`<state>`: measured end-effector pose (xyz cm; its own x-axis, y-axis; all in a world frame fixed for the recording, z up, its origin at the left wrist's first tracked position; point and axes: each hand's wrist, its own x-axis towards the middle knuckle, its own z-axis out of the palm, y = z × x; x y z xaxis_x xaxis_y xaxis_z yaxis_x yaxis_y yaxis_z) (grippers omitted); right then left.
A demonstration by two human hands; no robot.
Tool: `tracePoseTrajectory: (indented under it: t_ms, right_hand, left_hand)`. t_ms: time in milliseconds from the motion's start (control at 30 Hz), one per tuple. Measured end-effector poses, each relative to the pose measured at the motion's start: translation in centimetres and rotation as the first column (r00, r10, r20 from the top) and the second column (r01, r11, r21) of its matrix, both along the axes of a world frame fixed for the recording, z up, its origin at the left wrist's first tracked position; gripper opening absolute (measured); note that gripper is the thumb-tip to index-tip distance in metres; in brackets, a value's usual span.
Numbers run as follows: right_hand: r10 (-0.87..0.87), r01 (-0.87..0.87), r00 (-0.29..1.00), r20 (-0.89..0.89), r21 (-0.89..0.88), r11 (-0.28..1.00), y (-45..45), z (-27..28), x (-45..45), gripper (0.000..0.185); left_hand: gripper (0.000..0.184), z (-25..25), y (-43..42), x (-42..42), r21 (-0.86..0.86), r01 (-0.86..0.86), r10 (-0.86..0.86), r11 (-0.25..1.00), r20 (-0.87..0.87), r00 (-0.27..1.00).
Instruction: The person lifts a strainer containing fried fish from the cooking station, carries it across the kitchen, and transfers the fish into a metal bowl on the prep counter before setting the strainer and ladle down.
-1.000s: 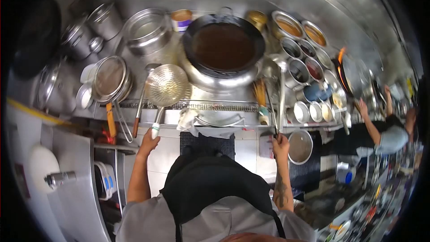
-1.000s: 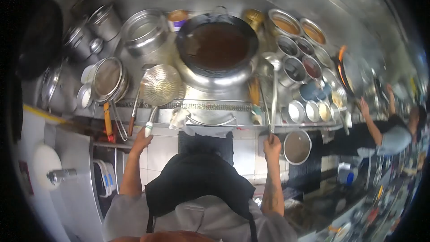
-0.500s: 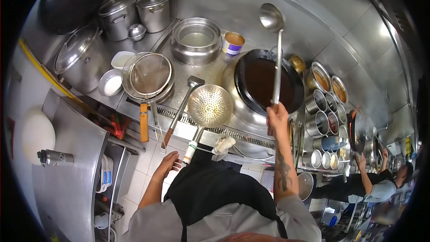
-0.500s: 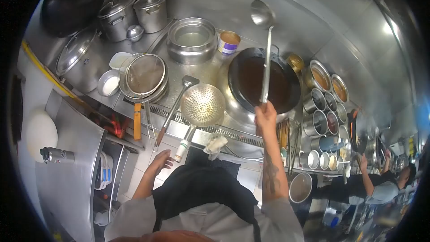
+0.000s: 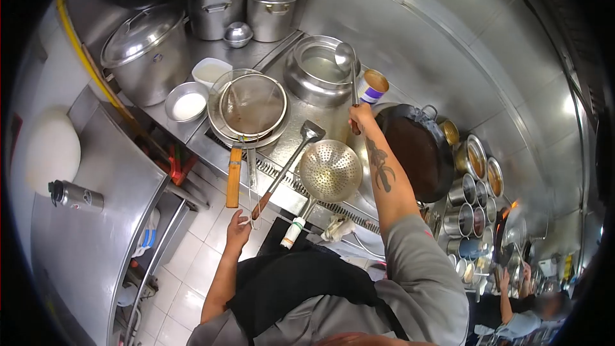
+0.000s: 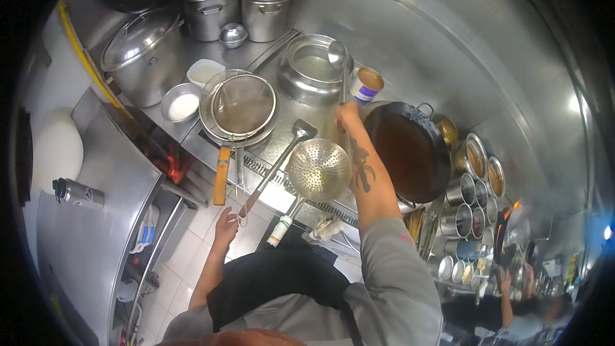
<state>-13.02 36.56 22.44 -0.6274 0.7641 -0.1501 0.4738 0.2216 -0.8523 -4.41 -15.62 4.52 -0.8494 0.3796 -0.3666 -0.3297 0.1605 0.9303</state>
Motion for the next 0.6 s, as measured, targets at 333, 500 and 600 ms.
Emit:
tracePoseTrajectory:
  t_ms: [333,500,600]
  right_hand:
    - [-0.397,-0.491,0.800,-0.451,-0.871,0.000,2.6,3.8,-1.4,0.026]
    - [-0.452,-0.597,0.723,-0.523,-0.802,-0.027,2.6,5.9,1.5,0.043]
    - [-0.452,-0.584,0.720,-0.526,-0.812,0.015,3.7,7.2,3.8,0.041]
  left_hand:
    - [0.029,13.0,1.3,2.6,0.025,-0.108,0.101,0.994,-0.606,0.789]
    - [0.050,14.0,7.6,2.4,-0.192,0.177,-0.261,0.965,-0.680,0.685]
    - [0.061,12.4,9.7,2.0,-0.422,0.173,-0.445,0.890,-0.722,0.530]
